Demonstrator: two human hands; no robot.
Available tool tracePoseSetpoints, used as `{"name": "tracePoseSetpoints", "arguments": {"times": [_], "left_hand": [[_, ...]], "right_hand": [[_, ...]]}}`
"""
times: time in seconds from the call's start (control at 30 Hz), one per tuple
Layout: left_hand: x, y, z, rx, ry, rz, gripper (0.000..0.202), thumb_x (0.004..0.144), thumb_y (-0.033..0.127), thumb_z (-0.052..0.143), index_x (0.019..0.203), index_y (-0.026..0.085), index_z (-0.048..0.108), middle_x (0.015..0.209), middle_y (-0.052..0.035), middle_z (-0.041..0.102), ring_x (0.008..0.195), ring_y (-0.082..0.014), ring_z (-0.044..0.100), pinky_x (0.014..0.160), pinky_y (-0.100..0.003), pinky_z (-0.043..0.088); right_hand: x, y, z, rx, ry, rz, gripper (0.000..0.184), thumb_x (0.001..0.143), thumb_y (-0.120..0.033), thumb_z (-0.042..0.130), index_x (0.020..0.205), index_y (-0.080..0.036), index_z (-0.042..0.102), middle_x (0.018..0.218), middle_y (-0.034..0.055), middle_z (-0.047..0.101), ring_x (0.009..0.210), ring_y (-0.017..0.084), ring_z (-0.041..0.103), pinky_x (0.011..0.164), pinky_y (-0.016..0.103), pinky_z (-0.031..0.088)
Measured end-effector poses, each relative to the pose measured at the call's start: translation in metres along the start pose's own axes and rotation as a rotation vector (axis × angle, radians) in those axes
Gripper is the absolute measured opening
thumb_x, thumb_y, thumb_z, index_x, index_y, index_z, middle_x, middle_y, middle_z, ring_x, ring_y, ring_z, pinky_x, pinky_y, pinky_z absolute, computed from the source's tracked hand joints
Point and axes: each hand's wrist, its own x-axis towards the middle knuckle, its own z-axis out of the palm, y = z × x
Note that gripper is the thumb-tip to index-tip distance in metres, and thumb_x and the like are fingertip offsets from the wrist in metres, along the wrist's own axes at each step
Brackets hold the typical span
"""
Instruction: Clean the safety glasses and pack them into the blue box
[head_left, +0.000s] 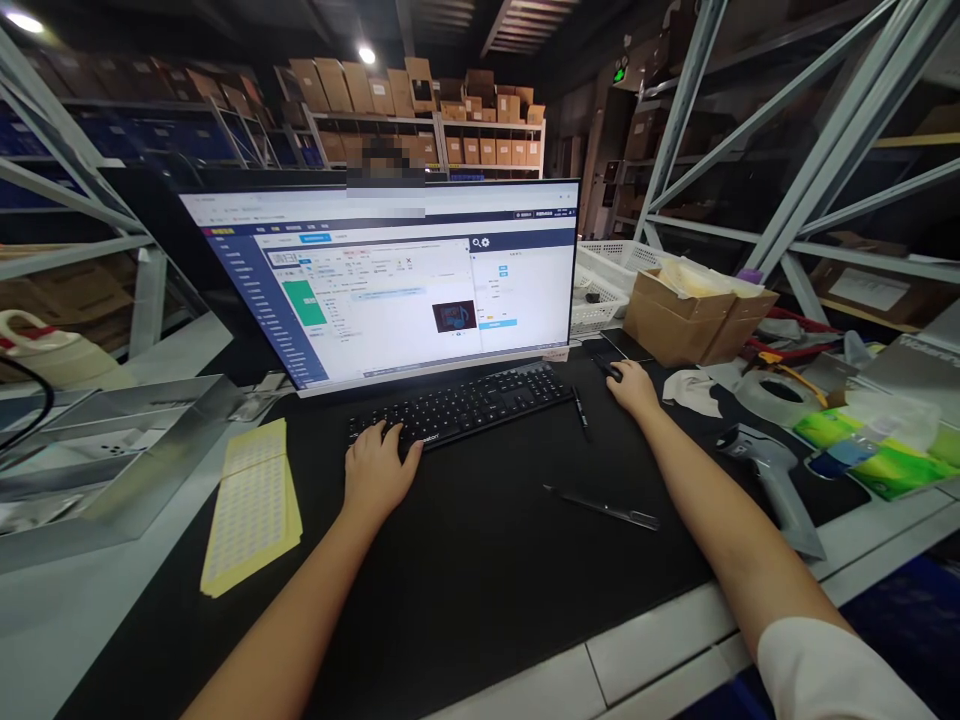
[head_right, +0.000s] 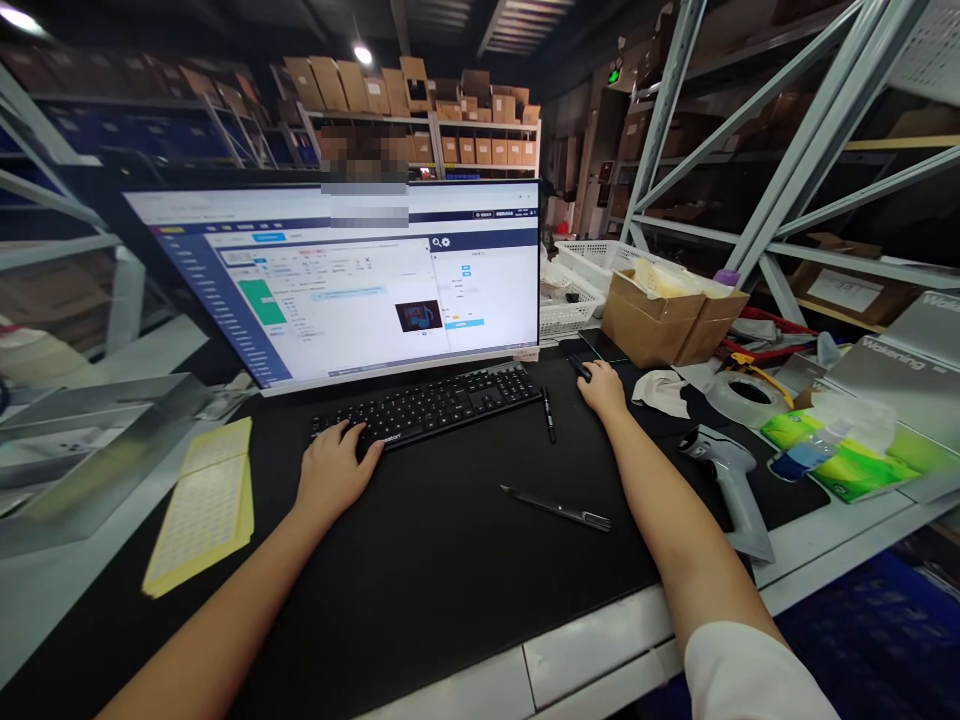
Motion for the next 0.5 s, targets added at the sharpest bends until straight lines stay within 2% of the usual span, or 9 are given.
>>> {"name": "tracePoseSetpoints", "arguments": {"times": [0.23,0.43,0.5], "left_hand": [[0.001,0.001,-0.001,0.011,-0.027,-0.015,0.064,0.105,0.048,0.045,0.149,0.005,0.063,0.158,-0.0228,0.053,0.149,-0.0405,0.045,0.123,-0.059,0.041],[0.001,0.001,-0.002,0.023,-0.024,-0.013,0.061,0.106,0.047,0.045,0.148,0.006,0.064,0.156,-0.0223,0.054,0.147,-0.0402,0.047,0.122,-0.058,0.043],[0.001,0.001,-0.001,0.025,-0.015,-0.010,0.061,0.106,0.047,0.045,0.147,0.007,0.065,0.156,-0.0220,0.055,0.147,-0.0402,0.048,0.121,-0.058,0.044]], "right_hand": [[-0.002,-0.005,-0.004,-0.009,-0.019,0.015,0.052,0.095,-0.029,0.060,0.142,-0.013,0.073,0.156,0.0177,0.058,0.138,0.033,0.059,0.122,0.045,0.045],[-0.006,-0.010,-0.008,-0.021,0.049,0.045,0.054,0.095,-0.030,0.057,0.144,-0.014,0.072,0.155,0.0167,0.059,0.136,0.034,0.060,0.118,0.045,0.047],[-0.007,-0.011,-0.010,-0.034,0.033,0.071,0.054,0.095,-0.030,0.057,0.144,-0.014,0.072,0.155,0.0166,0.059,0.134,0.034,0.061,0.117,0.045,0.048]]}}
